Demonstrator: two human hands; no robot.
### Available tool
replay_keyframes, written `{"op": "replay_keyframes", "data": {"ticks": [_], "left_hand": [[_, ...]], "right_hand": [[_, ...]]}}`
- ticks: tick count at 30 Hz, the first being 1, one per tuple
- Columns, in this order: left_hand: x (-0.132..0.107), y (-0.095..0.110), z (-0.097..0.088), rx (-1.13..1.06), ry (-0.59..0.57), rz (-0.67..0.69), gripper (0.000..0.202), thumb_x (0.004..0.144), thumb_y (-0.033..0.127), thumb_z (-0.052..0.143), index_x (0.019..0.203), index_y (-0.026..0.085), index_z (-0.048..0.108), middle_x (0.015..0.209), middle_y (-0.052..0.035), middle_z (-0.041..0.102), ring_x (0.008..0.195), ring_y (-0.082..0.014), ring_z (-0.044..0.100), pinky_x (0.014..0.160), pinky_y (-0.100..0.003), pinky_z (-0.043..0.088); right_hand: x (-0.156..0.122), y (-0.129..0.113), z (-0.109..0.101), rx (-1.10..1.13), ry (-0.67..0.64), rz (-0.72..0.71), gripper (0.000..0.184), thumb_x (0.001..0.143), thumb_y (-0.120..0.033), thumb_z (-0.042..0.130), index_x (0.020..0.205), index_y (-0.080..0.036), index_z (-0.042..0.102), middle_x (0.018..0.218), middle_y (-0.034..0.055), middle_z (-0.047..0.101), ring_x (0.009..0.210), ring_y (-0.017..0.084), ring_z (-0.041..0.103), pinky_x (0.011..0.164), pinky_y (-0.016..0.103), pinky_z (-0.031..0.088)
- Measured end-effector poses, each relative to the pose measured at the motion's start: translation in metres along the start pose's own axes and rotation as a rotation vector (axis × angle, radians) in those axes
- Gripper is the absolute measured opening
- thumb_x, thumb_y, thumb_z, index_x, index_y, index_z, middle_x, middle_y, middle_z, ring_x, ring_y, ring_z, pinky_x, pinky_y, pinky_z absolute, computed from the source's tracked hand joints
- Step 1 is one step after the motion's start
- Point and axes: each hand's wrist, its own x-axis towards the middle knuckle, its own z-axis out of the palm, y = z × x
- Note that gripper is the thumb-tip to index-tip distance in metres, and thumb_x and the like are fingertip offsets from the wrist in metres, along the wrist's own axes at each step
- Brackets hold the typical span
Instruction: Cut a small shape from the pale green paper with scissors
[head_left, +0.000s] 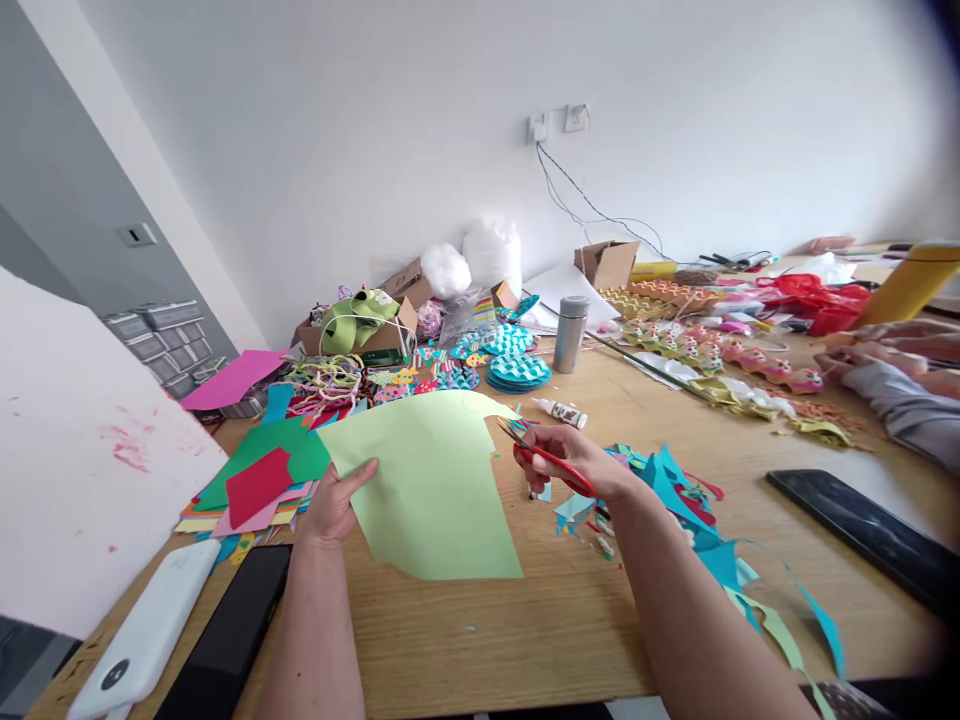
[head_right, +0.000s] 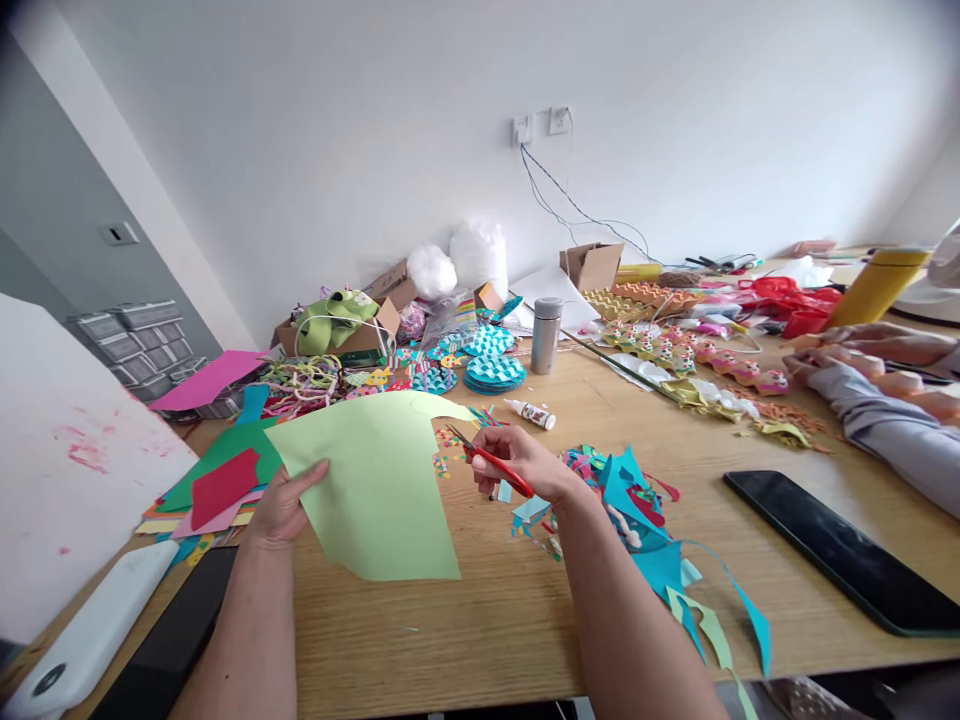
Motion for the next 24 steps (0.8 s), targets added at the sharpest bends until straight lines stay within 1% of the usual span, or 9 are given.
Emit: {"op": "replay_keyframes", "data": {"ticks": [4,7,9,12,17,20,24], "left_hand": [[0.0012,-0.0003,-0.0008,0.043,0.005,-0.007,0.067,0.055,0.018,0.084,0.119,0.016,0.062,0.097,-0.01,0.074,0.092,-0.0296,0.069,0.082,-0.039,0.056],[0.0025,-0.0018,-0.0022,0.108,-0.015,-0.032,0.066,0.057,0.022,0.084,0.119,0.015,0.062,0.1,-0.0105,0.073,0.094,-0.0294,0.068,0.083,-0.039,0.056],[0.0032,-0.0026,-0.0028,0.147,-0.021,-0.044,0.066,0.057,0.024,0.083,0.12,0.016,0.062,0.1,-0.0101,0.073,0.096,-0.0291,0.068,0.084,-0.039,0.055],[0.0038,-0.0026,-0.0027,0.173,-0.018,-0.047,0.066,0.057,0.025,0.083,0.12,0.016,0.062,0.099,-0.0097,0.073,0.099,-0.0289,0.067,0.086,-0.039,0.054],[0.005,-0.0017,-0.0016,0.162,0.013,-0.035,0.069,0.055,0.026,0.085,0.119,0.015,0.062,0.101,-0.0104,0.073,0.101,-0.0293,0.065,0.087,-0.039,0.053],[0.006,-0.0022,-0.0015,0.166,0.019,-0.04,0.07,0.054,0.027,0.085,0.119,0.015,0.062,0.103,-0.0109,0.072,0.101,-0.0295,0.065,0.086,-0.038,0.053],[0.0064,-0.0029,-0.0028,0.191,-0.005,-0.05,0.072,0.053,0.029,0.085,0.12,0.015,0.062,0.104,-0.0122,0.072,0.099,-0.03,0.066,0.085,-0.039,0.053]], "right_hand": [[0.0022,-0.0008,0.0025,-0.078,-0.02,0.035,0.037,0.078,-0.049,0.066,0.074,-0.013,0.06,0.061,0.0014,0.061,0.053,0.013,0.058,0.051,0.024,0.043],[0.0027,-0.0023,0.0043,-0.131,-0.08,-0.016,0.045,0.085,-0.052,0.057,0.064,-0.012,0.057,0.057,0.0027,0.059,0.05,0.011,0.053,0.05,0.023,0.04],[0.0029,-0.0028,0.0052,-0.154,-0.096,-0.041,0.048,0.087,-0.052,0.054,0.06,-0.013,0.055,0.055,0.0024,0.057,0.049,0.011,0.052,0.05,0.022,0.039],[0.0031,-0.0035,0.0055,-0.181,-0.12,-0.027,0.047,0.087,-0.053,0.054,0.064,-0.012,0.056,0.059,0.003,0.059,0.053,0.012,0.054,0.051,0.022,0.039],[0.0026,-0.0049,0.0028,-0.265,-0.224,0.027,0.046,0.087,-0.055,0.053,0.074,-0.011,0.059,0.067,0.0049,0.062,0.061,0.013,0.058,0.055,0.023,0.042],[0.0029,-0.004,0.0018,-0.319,-0.227,0.027,0.048,0.086,-0.058,0.052,0.076,-0.012,0.059,0.069,0.0053,0.063,0.063,0.013,0.058,0.056,0.023,0.043],[0.005,-0.0004,0.0028,-0.29,-0.188,0.068,0.049,0.084,-0.061,0.054,0.076,-0.012,0.057,0.071,0.0062,0.064,0.06,0.013,0.058,0.053,0.023,0.043]]}}
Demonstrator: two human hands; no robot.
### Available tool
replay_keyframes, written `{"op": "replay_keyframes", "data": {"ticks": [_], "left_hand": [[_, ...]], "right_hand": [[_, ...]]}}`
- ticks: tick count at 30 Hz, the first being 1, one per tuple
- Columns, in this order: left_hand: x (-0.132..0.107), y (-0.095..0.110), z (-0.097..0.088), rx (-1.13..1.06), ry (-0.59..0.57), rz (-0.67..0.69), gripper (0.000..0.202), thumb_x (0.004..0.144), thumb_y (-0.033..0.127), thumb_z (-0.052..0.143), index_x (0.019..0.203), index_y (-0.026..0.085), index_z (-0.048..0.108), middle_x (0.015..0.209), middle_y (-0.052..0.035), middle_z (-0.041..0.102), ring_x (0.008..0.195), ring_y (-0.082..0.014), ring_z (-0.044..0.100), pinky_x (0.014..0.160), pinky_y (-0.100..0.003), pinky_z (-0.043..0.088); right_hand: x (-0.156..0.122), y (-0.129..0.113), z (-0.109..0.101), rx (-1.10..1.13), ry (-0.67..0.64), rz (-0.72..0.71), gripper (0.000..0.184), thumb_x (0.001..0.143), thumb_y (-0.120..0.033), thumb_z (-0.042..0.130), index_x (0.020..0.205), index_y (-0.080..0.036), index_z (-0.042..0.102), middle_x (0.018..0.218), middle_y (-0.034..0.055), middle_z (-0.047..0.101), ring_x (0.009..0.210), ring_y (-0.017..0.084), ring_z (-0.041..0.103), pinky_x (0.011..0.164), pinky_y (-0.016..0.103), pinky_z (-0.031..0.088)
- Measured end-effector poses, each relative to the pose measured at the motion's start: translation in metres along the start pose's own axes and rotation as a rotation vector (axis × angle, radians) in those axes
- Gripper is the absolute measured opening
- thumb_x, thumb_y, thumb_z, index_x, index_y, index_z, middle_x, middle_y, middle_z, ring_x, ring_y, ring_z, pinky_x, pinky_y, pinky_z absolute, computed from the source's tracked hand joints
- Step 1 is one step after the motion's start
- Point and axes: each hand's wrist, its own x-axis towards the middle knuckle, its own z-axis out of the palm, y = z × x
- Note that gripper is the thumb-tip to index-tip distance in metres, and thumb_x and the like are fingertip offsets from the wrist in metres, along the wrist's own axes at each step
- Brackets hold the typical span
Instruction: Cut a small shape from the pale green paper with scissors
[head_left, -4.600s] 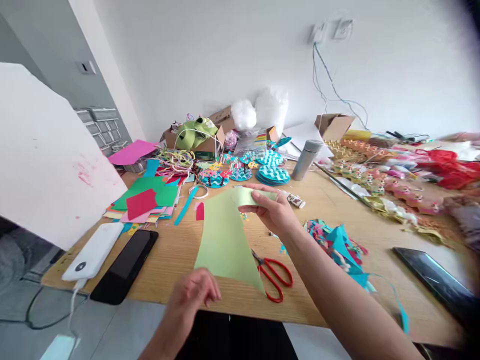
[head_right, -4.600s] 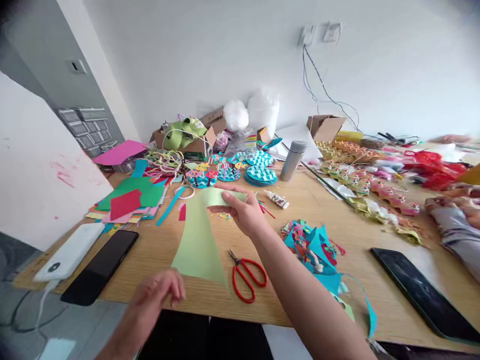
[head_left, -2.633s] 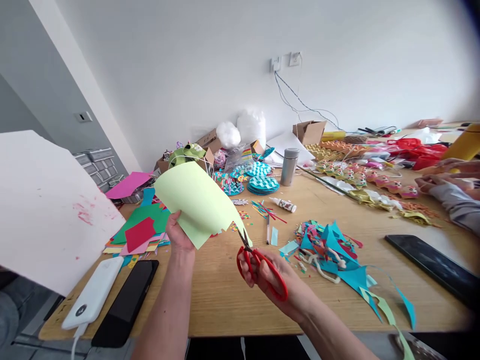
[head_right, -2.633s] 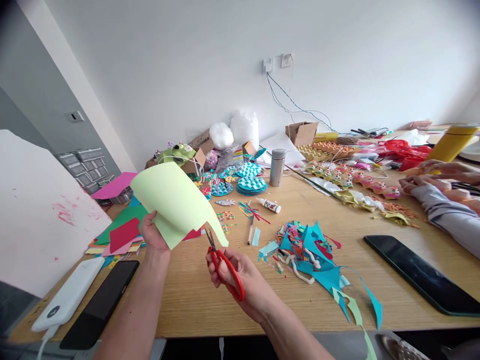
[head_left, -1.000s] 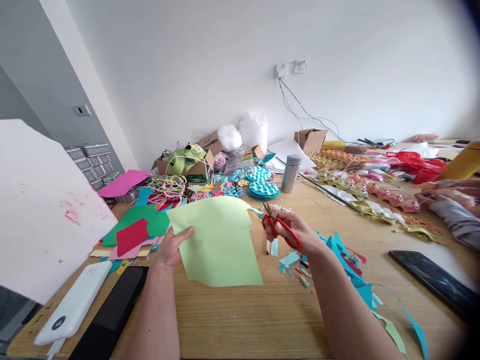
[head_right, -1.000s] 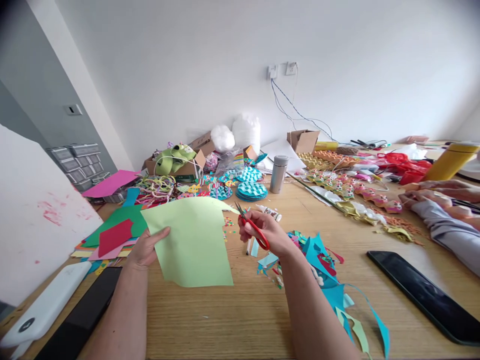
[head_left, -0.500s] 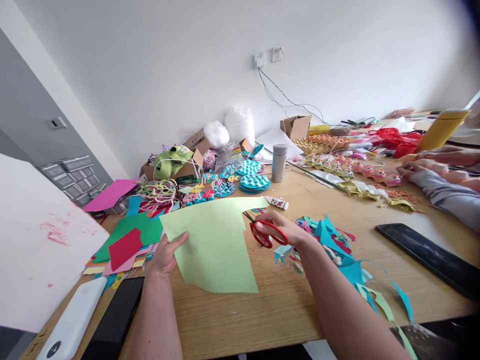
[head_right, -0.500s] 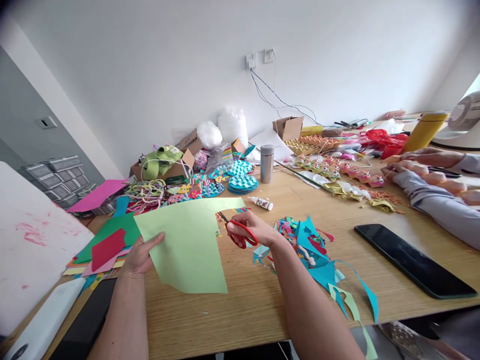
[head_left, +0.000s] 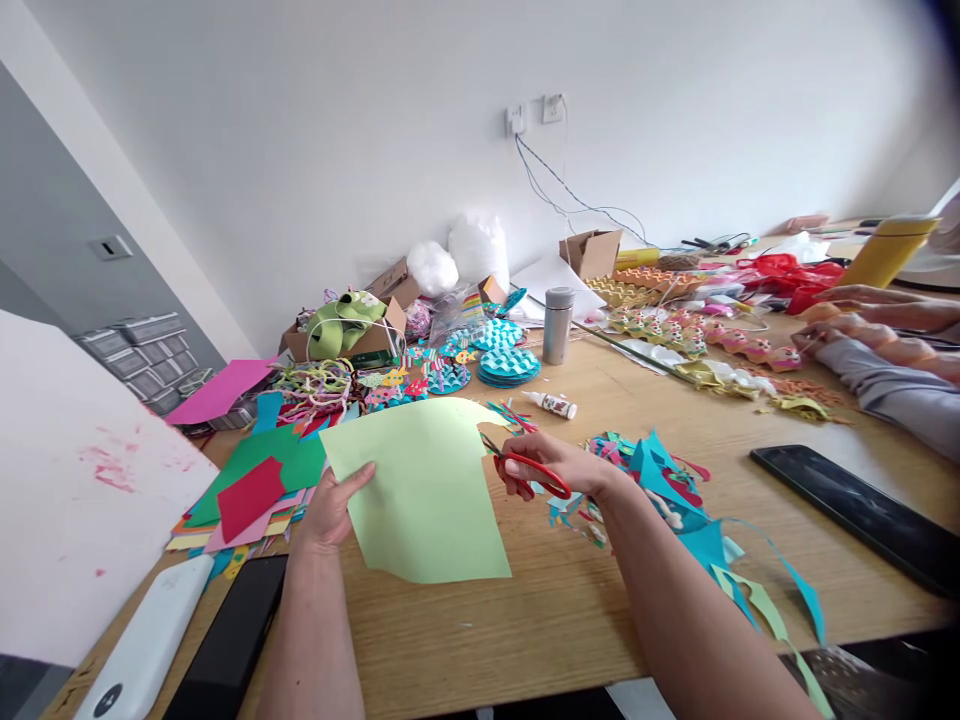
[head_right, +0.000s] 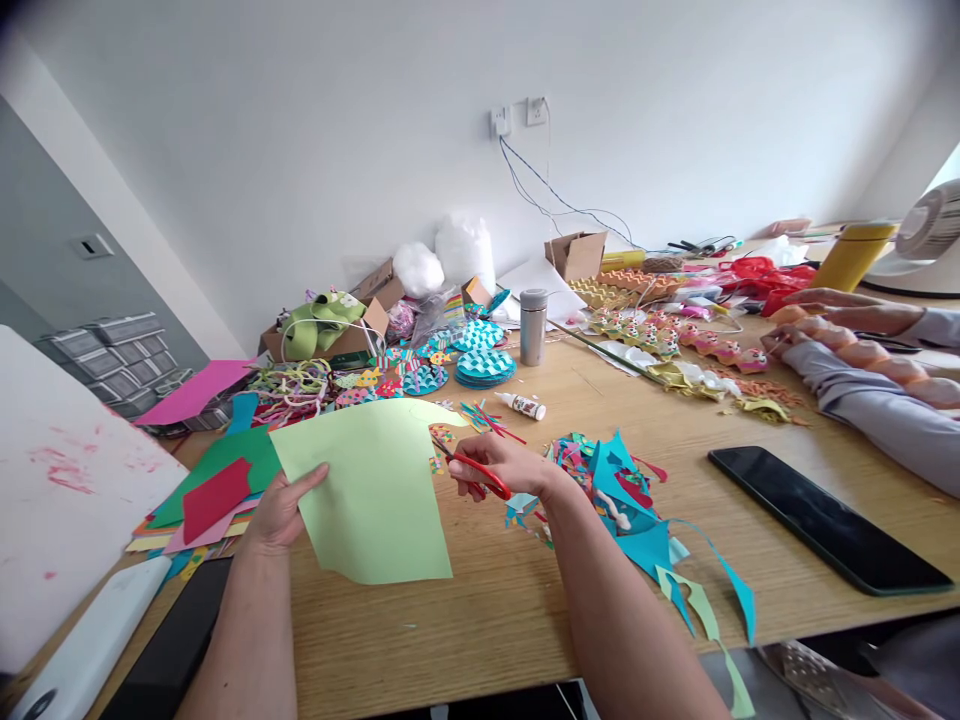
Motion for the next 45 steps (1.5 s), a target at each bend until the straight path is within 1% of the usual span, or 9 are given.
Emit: {"op": "replay_keyframes", "data": {"ticks": [6,10,17,24,29,34,39,42,45], "left_hand": [[0.0002,-0.0012,-0.0019,0.045,-0.027,-0.032,0.072,0.054,0.03,0.085,0.121,0.015,0.061,0.104,-0.0123,0.072,0.096,-0.0296,0.067,0.085,-0.039,0.053],[0.0008,-0.0017,-0.0018,0.063,-0.037,-0.058,0.071,0.055,0.03,0.084,0.12,0.015,0.062,0.104,-0.0115,0.072,0.097,-0.0297,0.067,0.086,-0.04,0.052],[0.0001,-0.001,-0.0022,0.079,-0.042,-0.075,0.071,0.053,0.032,0.084,0.119,0.016,0.063,0.103,-0.0116,0.072,0.096,-0.0315,0.067,0.082,-0.041,0.053],[0.0002,-0.0011,-0.002,0.101,-0.047,-0.073,0.069,0.053,0.034,0.084,0.117,0.016,0.064,0.102,-0.0111,0.073,0.097,-0.0314,0.067,0.083,-0.041,0.053],[0.0,-0.0009,-0.0012,0.102,-0.044,-0.065,0.068,0.054,0.032,0.084,0.117,0.016,0.063,0.099,-0.0104,0.073,0.098,-0.0311,0.066,0.084,-0.041,0.052],[-0.0001,-0.0012,-0.0005,0.103,-0.027,-0.05,0.067,0.053,0.032,0.084,0.115,0.017,0.064,0.098,-0.0101,0.074,0.099,-0.0314,0.066,0.084,-0.041,0.053],[-0.0008,-0.0005,-0.0003,0.106,-0.02,-0.053,0.069,0.052,0.033,0.084,0.115,0.015,0.064,0.098,-0.0119,0.073,0.099,-0.032,0.066,0.083,-0.042,0.053],[-0.0014,0.0,0.0003,0.101,-0.025,-0.056,0.07,0.052,0.033,0.085,0.116,0.015,0.064,0.097,-0.0124,0.073,0.096,-0.032,0.067,0.083,-0.042,0.053],[-0.0017,0.0002,0.0007,0.105,-0.035,-0.058,0.068,0.052,0.033,0.085,0.115,0.015,0.065,0.097,-0.012,0.074,0.095,-0.0314,0.067,0.084,-0.042,0.052]], "right_hand": [[0.0016,0.0038,0.0006,0.057,0.059,0.002,0.046,0.082,-0.059,0.057,0.079,-0.013,0.056,0.071,0.0043,0.061,0.059,0.012,0.057,0.052,0.022,0.043],[0.0012,0.0049,-0.0005,0.066,0.063,-0.009,0.045,0.082,-0.057,0.059,0.079,-0.013,0.055,0.068,0.003,0.059,0.057,0.011,0.055,0.051,0.022,0.042],[-0.0004,0.0011,-0.001,0.032,0.087,-0.004,0.045,0.08,-0.057,0.061,0.073,-0.013,0.053,0.062,0.002,0.058,0.053,0.011,0.054,0.047,0.021,0.04],[0.0002,0.0001,0.0008,0.027,0.118,0.012,0.045,0.078,-0.057,0.063,0.069,-0.014,0.051,0.055,-0.001,0.054,0.048,0.009,0.05,0.044,0.019,0.038],[0.0006,-0.0009,0.001,0.029,0.15,0.043,0.045,0.075,-0.056,0.066,0.067,-0.014,0.052,0.053,-0.0021,0.053,0.047,0.008,0.05,0.043,0.018,0.038],[0.0013,-0.0012,0.0006,0.035,0.19,0.086,0.043,0.069,-0.054,0.072,0.067,-0.014,0.054,0.053,-0.0032,0.052,0.046,0.008,0.049,0.042,0.019,0.038],[0.0015,-0.0011,0.0016,0.03,0.244,0.125,0.044,0.061,-0.051,0.077,0.062,-0.016,0.051,0.049,-0.0056,0.05,0.044,0.008,0.048,0.042,0.02,0.04],[0.0024,-0.0016,0.0024,0.03,0.247,0.123,0.042,0.061,-0.049,0.078,0.062,-0.016,0.051,0.05,-0.0054,0.051,0.045,0.009,0.049,0.044,0.021,0.043],[0.0037,-0.0015,0.0029,0.02,0.233,0.132,0.041,0.064,-0.049,0.075,0.064,-0.015,0.054,0.051,-0.0041,0.053,0.046,0.01,0.051,0.043,0.021,0.041]]}}
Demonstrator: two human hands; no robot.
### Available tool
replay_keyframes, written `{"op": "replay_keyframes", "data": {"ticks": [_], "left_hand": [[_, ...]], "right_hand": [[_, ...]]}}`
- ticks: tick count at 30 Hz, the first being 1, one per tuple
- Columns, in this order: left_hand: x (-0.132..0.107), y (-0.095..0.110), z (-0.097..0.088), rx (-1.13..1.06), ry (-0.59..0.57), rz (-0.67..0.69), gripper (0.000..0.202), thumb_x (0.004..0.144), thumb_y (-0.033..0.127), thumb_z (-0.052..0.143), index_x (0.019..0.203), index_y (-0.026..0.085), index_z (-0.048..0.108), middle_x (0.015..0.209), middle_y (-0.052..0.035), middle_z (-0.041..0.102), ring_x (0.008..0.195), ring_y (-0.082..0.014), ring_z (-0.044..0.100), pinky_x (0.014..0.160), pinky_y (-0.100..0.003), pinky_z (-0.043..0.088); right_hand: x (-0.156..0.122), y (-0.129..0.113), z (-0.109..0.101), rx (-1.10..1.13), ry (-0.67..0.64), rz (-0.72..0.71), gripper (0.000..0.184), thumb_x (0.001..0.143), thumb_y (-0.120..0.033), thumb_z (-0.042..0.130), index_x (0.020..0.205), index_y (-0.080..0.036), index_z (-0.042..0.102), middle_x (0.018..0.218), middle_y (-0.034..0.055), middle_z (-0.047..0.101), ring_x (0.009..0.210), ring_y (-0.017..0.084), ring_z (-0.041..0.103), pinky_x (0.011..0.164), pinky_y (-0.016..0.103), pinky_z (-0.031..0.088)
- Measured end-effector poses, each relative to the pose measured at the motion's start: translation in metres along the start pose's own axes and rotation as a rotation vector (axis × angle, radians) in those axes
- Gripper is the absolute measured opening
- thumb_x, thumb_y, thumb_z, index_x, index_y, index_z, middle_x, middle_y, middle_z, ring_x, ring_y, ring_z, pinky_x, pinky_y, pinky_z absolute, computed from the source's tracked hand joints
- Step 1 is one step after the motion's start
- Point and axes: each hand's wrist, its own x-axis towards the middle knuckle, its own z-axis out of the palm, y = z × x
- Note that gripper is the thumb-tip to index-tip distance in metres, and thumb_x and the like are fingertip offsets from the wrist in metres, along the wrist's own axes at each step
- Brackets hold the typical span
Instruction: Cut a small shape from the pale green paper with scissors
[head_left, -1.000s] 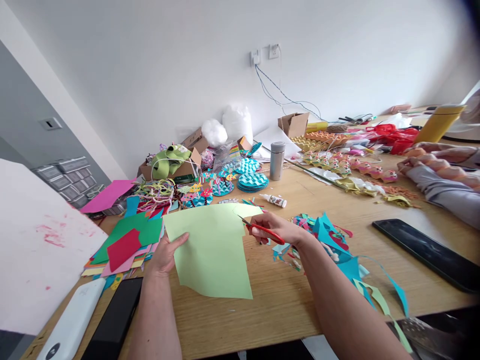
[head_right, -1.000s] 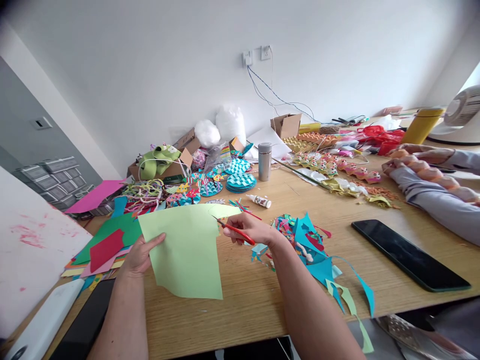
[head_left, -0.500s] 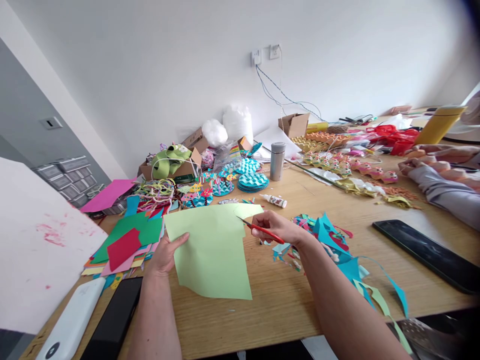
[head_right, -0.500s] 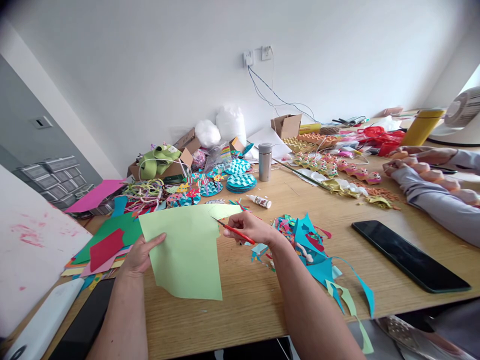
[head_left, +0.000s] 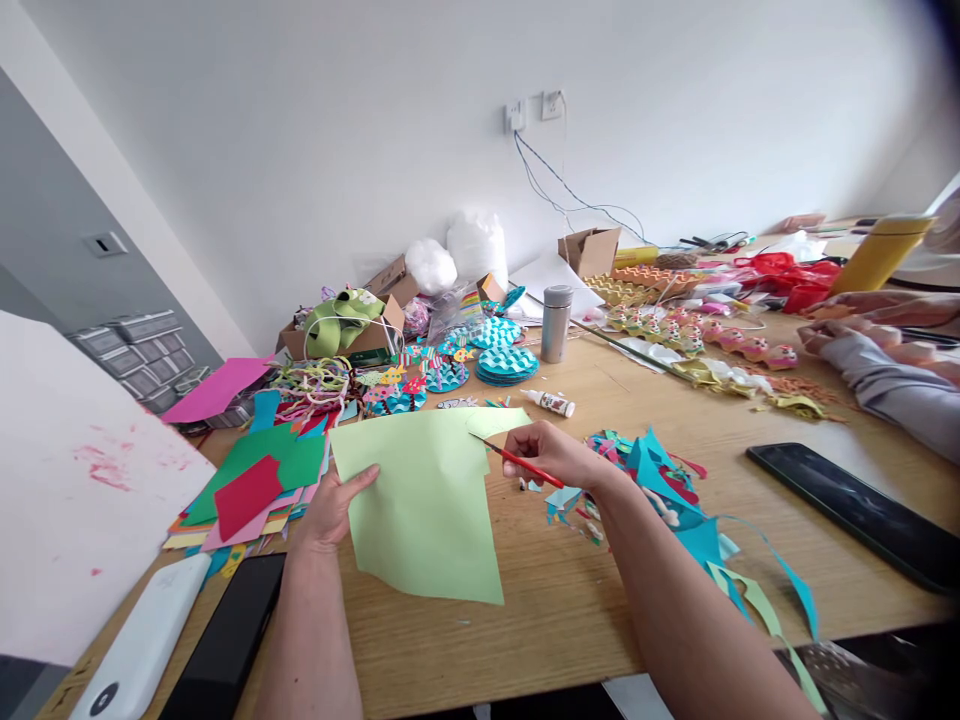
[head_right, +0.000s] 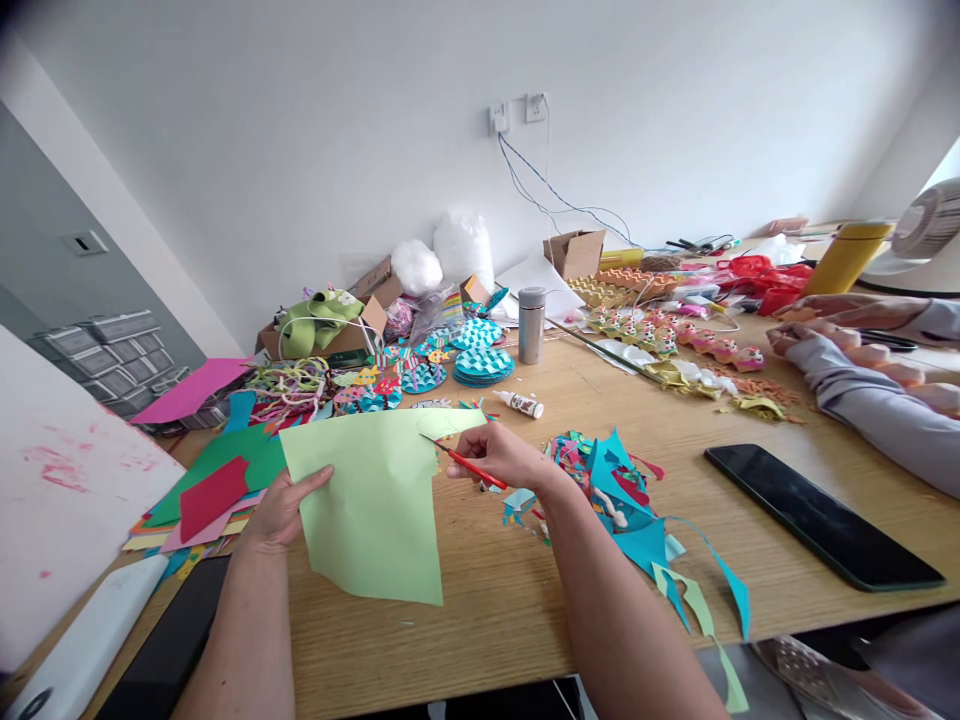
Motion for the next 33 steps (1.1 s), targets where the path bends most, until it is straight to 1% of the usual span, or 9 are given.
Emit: {"op": "replay_keyframes", "data": {"ticks": [5,10,14,17,19,23,28,33], "left_hand": [[0.001,0.0,0.0,0.011,-0.026,0.005,0.064,0.053,0.032,0.085,0.111,0.013,0.066,0.097,-0.013,0.074,0.098,-0.0322,0.066,0.087,-0.042,0.051],[0.002,-0.002,0.0,0.021,-0.057,0.003,0.059,0.054,0.033,0.085,0.107,0.015,0.068,0.1,-0.013,0.073,0.093,-0.032,0.068,0.084,-0.043,0.053],[0.002,0.0,0.002,0.016,-0.028,0.013,0.064,0.054,0.033,0.084,0.112,0.015,0.066,0.099,-0.0129,0.073,0.094,-0.0324,0.067,0.085,-0.044,0.052],[0.002,0.001,0.003,0.026,0.0,0.015,0.068,0.052,0.035,0.085,0.114,0.014,0.065,0.095,-0.0126,0.074,0.094,-0.0324,0.067,0.085,-0.044,0.051],[0.003,0.001,0.004,0.034,0.009,0.03,0.069,0.052,0.035,0.085,0.115,0.013,0.064,0.096,-0.0128,0.074,0.095,-0.0321,0.067,0.087,-0.044,0.051],[0.003,0.001,0.006,0.035,0.015,0.049,0.07,0.053,0.034,0.085,0.117,0.014,0.063,0.099,-0.0128,0.073,0.098,-0.0314,0.066,0.089,-0.042,0.05],[0.002,0.001,0.008,0.047,0.007,0.03,0.066,0.052,0.036,0.085,0.11,0.012,0.066,0.096,-0.0145,0.073,0.095,-0.0324,0.067,0.087,-0.041,0.051],[0.003,-0.001,0.008,0.066,-0.015,0.021,0.063,0.052,0.037,0.085,0.107,0.012,0.067,0.098,-0.0151,0.073,0.094,-0.0325,0.067,0.085,-0.042,0.052]], "right_hand": [[0.003,0.004,0.002,0.021,-0.011,-0.053,0.041,0.065,-0.05,0.074,0.064,-0.014,0.053,0.052,-0.0041,0.053,0.046,0.008,0.047,0.043,0.02,0.037],[0.004,0.002,0.004,0.014,-0.001,-0.063,0.041,0.065,-0.05,0.074,0.064,-0.015,0.053,0.052,-0.0041,0.052,0.046,0.008,0.046,0.043,0.02,0.037],[0.005,0.0,0.004,-0.017,0.025,-0.037,0.042,0.059,-0.048,0.078,0.061,-0.016,0.051,0.051,-0.0047,0.051,0.046,0.008,0.046,0.041,0.02,0.035],[0.007,0.003,0.004,-0.012,0.073,-0.028,0.044,0.057,-0.049,0.08,0.059,-0.016,0.05,0.049,-0.0054,0.049,0.043,0.008,0.044,0.04,0.02,0.034],[0.009,0.006,0.004,0.011,0.09,-0.04,0.044,0.057,-0.049,0.08,0.059,-0.016,0.051,0.048,-0.0055,0.049,0.043,0.008,0.044,0.039,0.02,0.035],[0.008,0.004,0.007,0.059,0.067,-0.052,0.043,0.06,-0.05,0.078,0.063,-0.015,0.053,0.05,-0.0042,0.052,0.044,0.008,0.047,0.039,0.02,0.039],[0.005,-0.001,0.01,0.061,0.046,-0.058,0.045,0.064,-0.053,0.075,0.065,-0.014,0.053,0.053,-0.0035,0.053,0.044,0.007,0.047,0.039,0.019,0.039],[0.009,0.004,0.012,0.07,0.037,-0.066,0.045,0.065,-0.054,0.074,0.066,-0.014,0.053,0.055,-0.0027,0.053,0.046,0.008,0.049,0.038,0.018,0.038]]}}
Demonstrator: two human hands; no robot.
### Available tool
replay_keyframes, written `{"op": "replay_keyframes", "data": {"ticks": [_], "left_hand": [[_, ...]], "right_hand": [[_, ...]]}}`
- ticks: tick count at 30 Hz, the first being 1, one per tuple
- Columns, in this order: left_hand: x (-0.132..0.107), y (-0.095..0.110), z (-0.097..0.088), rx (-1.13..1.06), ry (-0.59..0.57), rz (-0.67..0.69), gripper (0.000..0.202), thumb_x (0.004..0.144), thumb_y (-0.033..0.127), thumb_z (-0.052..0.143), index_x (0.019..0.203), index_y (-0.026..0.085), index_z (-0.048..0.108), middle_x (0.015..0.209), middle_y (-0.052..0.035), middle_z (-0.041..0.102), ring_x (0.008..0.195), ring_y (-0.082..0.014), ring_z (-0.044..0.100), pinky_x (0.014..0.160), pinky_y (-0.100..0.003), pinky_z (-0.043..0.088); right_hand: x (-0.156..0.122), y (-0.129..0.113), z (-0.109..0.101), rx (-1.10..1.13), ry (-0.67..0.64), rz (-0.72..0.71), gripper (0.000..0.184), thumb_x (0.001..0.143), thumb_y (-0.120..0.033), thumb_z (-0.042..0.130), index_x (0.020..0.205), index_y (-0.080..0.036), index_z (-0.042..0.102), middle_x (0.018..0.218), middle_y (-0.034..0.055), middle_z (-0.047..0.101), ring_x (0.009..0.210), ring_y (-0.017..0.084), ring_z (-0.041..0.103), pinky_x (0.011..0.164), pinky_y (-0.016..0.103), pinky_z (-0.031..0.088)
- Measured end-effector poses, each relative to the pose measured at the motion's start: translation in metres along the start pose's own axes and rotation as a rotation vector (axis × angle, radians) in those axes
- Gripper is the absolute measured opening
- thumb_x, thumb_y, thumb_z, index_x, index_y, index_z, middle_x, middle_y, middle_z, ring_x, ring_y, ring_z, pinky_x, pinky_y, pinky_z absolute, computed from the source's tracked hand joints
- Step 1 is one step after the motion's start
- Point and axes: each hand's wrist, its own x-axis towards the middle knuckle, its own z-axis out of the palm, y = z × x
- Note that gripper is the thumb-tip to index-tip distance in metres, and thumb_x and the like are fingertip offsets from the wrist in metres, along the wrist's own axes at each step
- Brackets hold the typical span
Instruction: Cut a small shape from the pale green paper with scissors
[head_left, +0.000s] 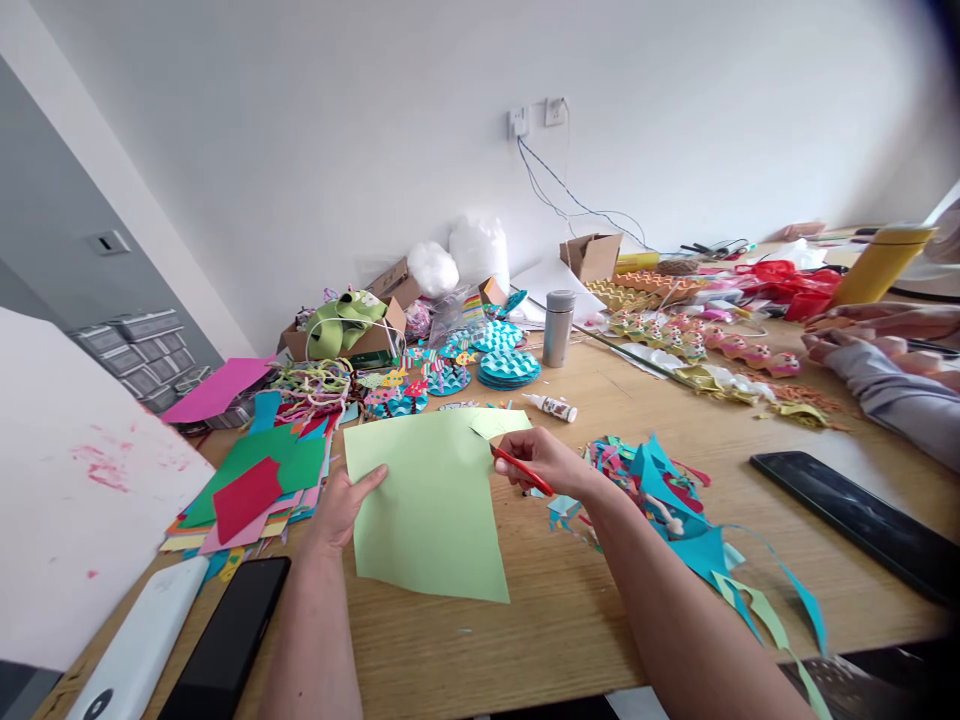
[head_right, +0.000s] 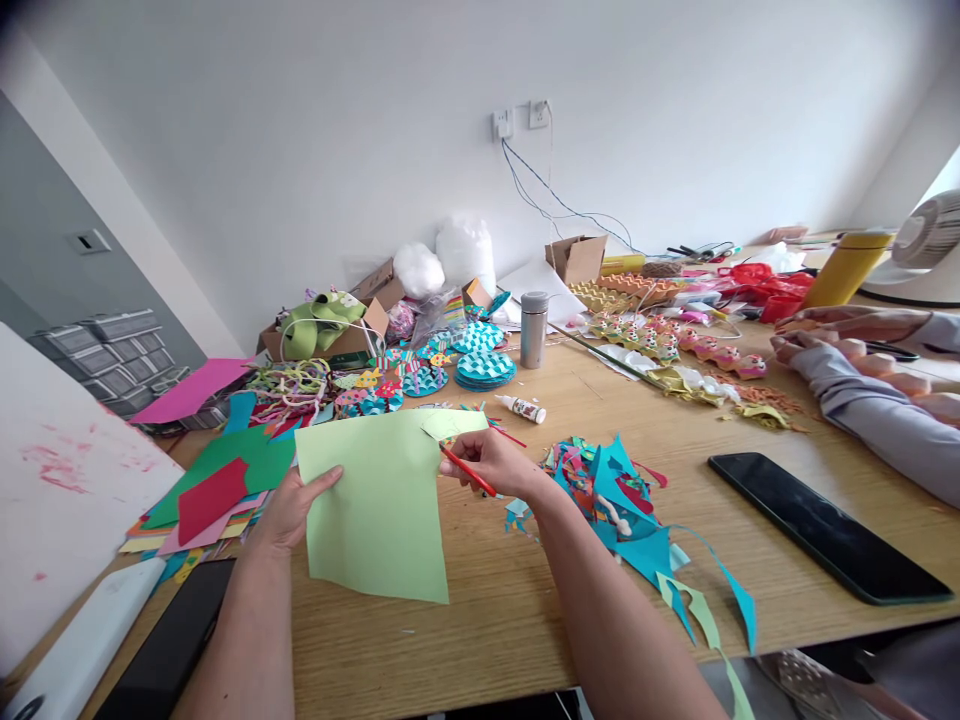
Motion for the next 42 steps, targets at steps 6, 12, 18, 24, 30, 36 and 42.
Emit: {"op": "replay_keyframes", "data": {"ticks": [6,12,18,24,30,36,42], "left_hand": [[0.003,-0.004,-0.003,0.053,-0.004,0.036,0.056,0.056,0.04,0.083,0.102,0.011,0.069,0.104,-0.0167,0.071,0.097,-0.0335,0.066,0.084,-0.041,0.052],[0.004,-0.006,-0.005,0.076,-0.027,0.026,0.049,0.06,0.041,0.08,0.099,0.012,0.07,0.102,-0.0155,0.072,0.093,-0.0325,0.067,0.077,-0.04,0.054],[0.002,-0.003,-0.002,0.05,0.008,0.024,0.053,0.057,0.038,0.082,0.102,0.013,0.069,0.096,-0.0131,0.073,0.093,-0.0313,0.067,0.085,-0.041,0.052],[0.003,-0.002,-0.001,0.07,0.016,0.0,0.053,0.058,0.038,0.081,0.102,0.013,0.069,0.097,-0.0124,0.073,0.097,-0.031,0.066,0.087,-0.042,0.051],[0.006,-0.007,-0.004,0.085,0.022,0.037,0.056,0.059,0.04,0.08,0.106,0.012,0.067,0.103,-0.014,0.072,0.101,-0.0311,0.065,0.089,-0.041,0.05],[0.006,-0.01,-0.002,0.111,0.004,0.042,0.054,0.059,0.043,0.079,0.103,0.013,0.069,0.105,-0.0144,0.071,0.098,-0.0312,0.066,0.085,-0.041,0.052],[0.004,-0.006,0.004,0.078,0.009,0.041,0.056,0.059,0.039,0.08,0.107,0.014,0.067,0.104,-0.0129,0.072,0.104,-0.0306,0.064,0.091,-0.042,0.049]], "right_hand": [[0.002,0.001,0.005,0.032,0.007,-0.022,0.045,0.067,-0.055,0.073,0.067,-0.015,0.052,0.057,-0.0038,0.05,0.045,0.007,0.047,0.04,0.019,0.037],[0.004,0.002,0.006,-0.009,0.014,-0.053,0.043,0.068,-0.052,0.073,0.069,-0.014,0.054,0.059,-0.0035,0.049,0.048,0.007,0.047,0.041,0.019,0.036],[0.005,0.009,0.0,-0.052,0.027,-0.066,0.042,0.066,-0.049,0.076,0.066,-0.014,0.053,0.056,-0.0053,0.044,0.049,0.006,0.039,0.042,0.018,0.03],[0.008,0.016,-0.001,-0.092,0.078,-0.051,0.044,0.061,-0.05,0.078,0.062,-0.015,0.052,0.054,-0.006,0.044,0.049,0.007,0.038,0.041,0.018,0.029],[0.009,0.011,0.007,-0.023,0.141,0.049,0.043,0.06,-0.05,0.078,0.062,-0.016,0.051,0.048,-0.0055,0.049,0.041,0.008,0.044,0.035,0.018,0.032],[0.01,0.005,0.017,0.056,0.202,0.089,0.043,0.063,-0.05,0.076,0.06,-0.017,0.048,0.048,-0.0034,0.053,0.037,0.008,0.047,0.031,0.017,0.031],[0.013,0.008,0.02,0.05,0.233,0.074,0.041,0.066,-0.049,0.074,0.063,-0.017,0.05,0.05,-0.0034,0.054,0.04,0.008,0.048,0.033,0.016,0.03]]}}
